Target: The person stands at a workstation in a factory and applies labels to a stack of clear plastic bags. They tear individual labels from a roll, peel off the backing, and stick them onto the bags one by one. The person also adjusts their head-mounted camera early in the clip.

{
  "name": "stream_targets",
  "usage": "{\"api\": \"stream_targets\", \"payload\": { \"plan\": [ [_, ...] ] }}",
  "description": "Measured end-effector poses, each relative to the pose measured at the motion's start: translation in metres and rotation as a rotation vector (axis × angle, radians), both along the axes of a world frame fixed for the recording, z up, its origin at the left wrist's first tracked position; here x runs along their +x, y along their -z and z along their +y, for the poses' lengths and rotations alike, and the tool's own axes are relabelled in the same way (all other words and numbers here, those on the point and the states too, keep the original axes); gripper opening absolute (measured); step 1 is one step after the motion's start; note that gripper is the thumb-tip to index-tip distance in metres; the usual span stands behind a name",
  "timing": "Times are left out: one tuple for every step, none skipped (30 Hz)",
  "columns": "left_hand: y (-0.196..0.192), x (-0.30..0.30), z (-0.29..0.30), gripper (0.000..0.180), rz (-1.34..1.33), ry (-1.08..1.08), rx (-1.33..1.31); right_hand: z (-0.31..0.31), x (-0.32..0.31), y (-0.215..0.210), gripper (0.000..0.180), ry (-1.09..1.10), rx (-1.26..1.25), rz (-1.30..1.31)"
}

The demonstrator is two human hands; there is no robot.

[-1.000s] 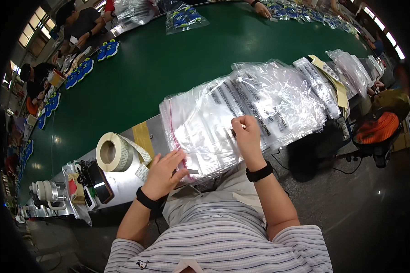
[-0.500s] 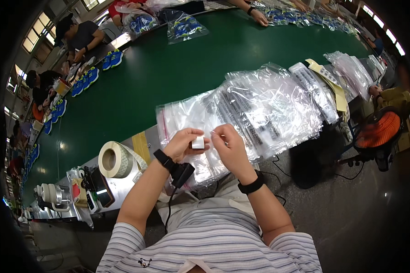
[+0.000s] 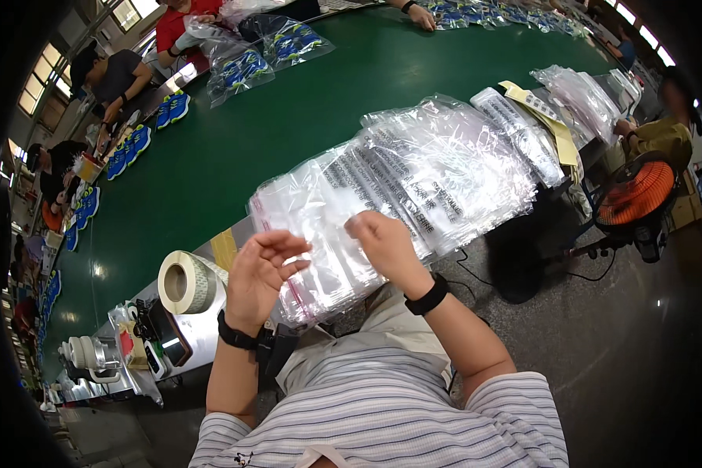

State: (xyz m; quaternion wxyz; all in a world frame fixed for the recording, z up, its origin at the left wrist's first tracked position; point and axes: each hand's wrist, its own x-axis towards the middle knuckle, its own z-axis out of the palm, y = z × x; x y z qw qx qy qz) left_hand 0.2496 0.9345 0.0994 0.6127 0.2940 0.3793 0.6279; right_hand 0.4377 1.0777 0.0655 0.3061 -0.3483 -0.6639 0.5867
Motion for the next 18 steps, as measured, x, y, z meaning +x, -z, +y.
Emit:
{"api": "stream_targets", "payload": {
  "plan": [
    [0.008, -0.001, 0.003, 0.053, -0.089, 0.100, 0.062, 0.010, 0.006, 0.002, 0.019, 0.013, -0.302, 0.163],
    [0.020, 0.000, 0.009, 0.046, -0.198, 0.110, -0.058, 0.025, 0.014, 0.002, 0.028, 0.012, -0.453, 0.309],
    [0.031, -0.001, 0.013, 0.046, -0.152, -0.011, -0.285, 0.037, 0.027, 0.002, 0.024, 0.063, -0.574, 0.483],
    [0.039, -0.003, 0.013, 0.043, -0.157, -0.129, -0.284, 0.050, 0.037, 0.000, 0.022, 0.225, -0.628, 0.510],
    [0.045, -0.005, 0.014, 0.040, -0.128, -0.272, -0.396, 0.061, 0.052, -0.003, 0.021, 0.407, -0.610, 0.532],
    [0.048, -0.005, 0.012, 0.042, -0.108, -0.293, -0.382, 0.070, 0.067, -0.009, 0.023, 0.547, -0.545, 0.514],
    [0.049, -0.003, 0.011, 0.041, -0.076, -0.324, -0.390, 0.072, 0.079, -0.015, 0.028, 0.730, -0.362, 0.417],
    [0.047, 0.004, 0.008, 0.041, 0.108, -0.320, -0.368, 0.071, 0.083, -0.020, 0.028, 0.788, -0.133, 0.368],
    [0.044, 0.013, 0.008, 0.041, 0.302, -0.330, -0.365, 0.068, 0.085, -0.026, 0.029, 0.957, 0.017, 0.284],
    [0.037, 0.024, 0.004, 0.044, 0.411, -0.212, -0.253, 0.059, 0.080, -0.030, 0.031, 0.872, 0.335, 0.171],
    [0.030, 0.038, 0.005, 0.048, 0.281, 0.008, -0.229, 0.046, 0.070, -0.032, 0.032, 0.822, 0.599, 0.046],
    [0.025, 0.056, 0.010, 0.054, 0.170, 0.262, -0.207, 0.031, 0.055, -0.034, 0.035, 0.755, 0.852, -0.075],
    [0.022, 0.075, 0.013, 0.060, 0.108, 0.444, -0.173, 0.017, 0.040, -0.036, 0.039, 0.635, 0.970, -0.143],
    [0.021, 0.093, 0.018, 0.069, 0.139, 0.516, -0.161, 0.009, 0.022, -0.037, 0.041, 0.607, 1.059, -0.163],
    [0.022, 0.107, 0.025, 0.079, 0.045, 0.510, -0.085, 0.008, 0.004, -0.039, 0.042, 0.588, 1.177, -0.145],
    [0.023, 0.113, 0.028, 0.079, 0.073, 0.435, -0.052, 0.005, -0.009, -0.040, 0.040, 0.588, 1.218, -0.110],
    [0.025, 0.119, 0.031, 0.078, 0.087, 0.374, 0.020, 0.002, -0.020, -0.041, 0.038, 0.562, 1.224, -0.128],
    [0.027, 0.124, 0.033, 0.071, 0.093, 0.331, -0.029, 0.001, -0.028, -0.042, 0.036, 0.562, 1.167, -0.028]
  ]
}}
